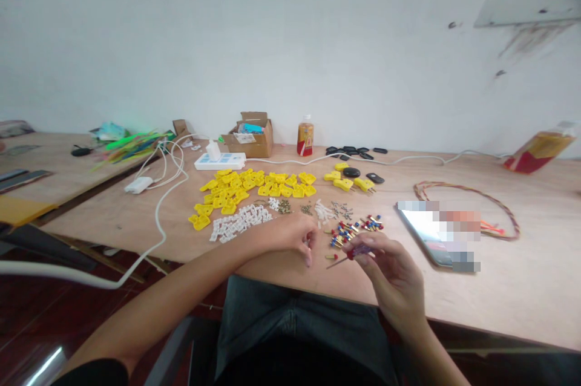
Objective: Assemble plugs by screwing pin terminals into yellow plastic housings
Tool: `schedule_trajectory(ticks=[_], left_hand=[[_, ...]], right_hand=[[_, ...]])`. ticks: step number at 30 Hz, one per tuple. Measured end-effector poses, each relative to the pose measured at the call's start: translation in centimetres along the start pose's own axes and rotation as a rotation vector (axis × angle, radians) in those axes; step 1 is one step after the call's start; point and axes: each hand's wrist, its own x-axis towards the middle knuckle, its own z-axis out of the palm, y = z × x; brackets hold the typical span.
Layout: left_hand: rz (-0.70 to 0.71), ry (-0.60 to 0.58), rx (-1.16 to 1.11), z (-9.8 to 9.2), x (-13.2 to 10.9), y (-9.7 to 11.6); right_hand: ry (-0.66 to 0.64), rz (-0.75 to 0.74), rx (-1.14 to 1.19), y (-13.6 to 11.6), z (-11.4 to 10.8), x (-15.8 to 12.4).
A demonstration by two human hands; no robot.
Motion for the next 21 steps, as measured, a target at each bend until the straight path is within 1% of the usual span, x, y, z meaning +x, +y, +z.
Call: schedule_trajectory(ticks=[4, 5, 7, 9, 10, 12, 14, 16, 18, 19, 21], left_hand=[[0.051, 0.004, -0.078, -0.4, -0.2, -0.1], [0.071, 0.02, -0.097, -0.6, -0.3, 0.0], [0.105, 0.102, -0.109, -0.8, -0.6, 0.2], [0.104, 0.207, -0.098, -1.0, -0.9, 0.4], [0.088, 0.241, -0.095, -1.0, -1.1, 0.6], [0.041, 0.268, -0.098, -0.7, -1.7, 1.0], [-0.003, 0.304, -0.108, -0.1, -2.6, 1.6], [-0.041, 0.383, -0.157, 1.0, -3.8, 2.4], [-0.081, 0.461, -0.258, 2.4, -5.1, 3.3], [-0.105, 0.482, -0.319, 3.1, -5.7, 3.7], [-0.158, 0.483, -0.465, 4.4, -6.5, 4.3]], right_hand=[[-0.002, 0.0, 0.018, 0.0, 0.0, 0.0], [-0.001, 0.0, 0.02, 0.0, 0.1, 0.0], [0.004, 0.0, 0.017, 0.0, 0.1, 0.1], [0.014, -0.001, 0.023, 0.0, 0.0, 0.1], [0.018, -0.001, 0.03, 0.0, 0.0, 0.1], [0.022, -0.003, 0.051, 0.1, 0.0, 0.1], [0.026, -0.004, 0.06, 0.1, -0.1, -0.1], [0.044, -0.004, 0.064, 0.0, -0.2, -0.2], [0.071, -0.007, 0.071, -0.1, -0.3, -0.4], [0.086, -0.01, 0.075, -0.2, -0.3, -0.5], [0.113, -0.018, 0.079, -0.4, -0.2, -0.6]])
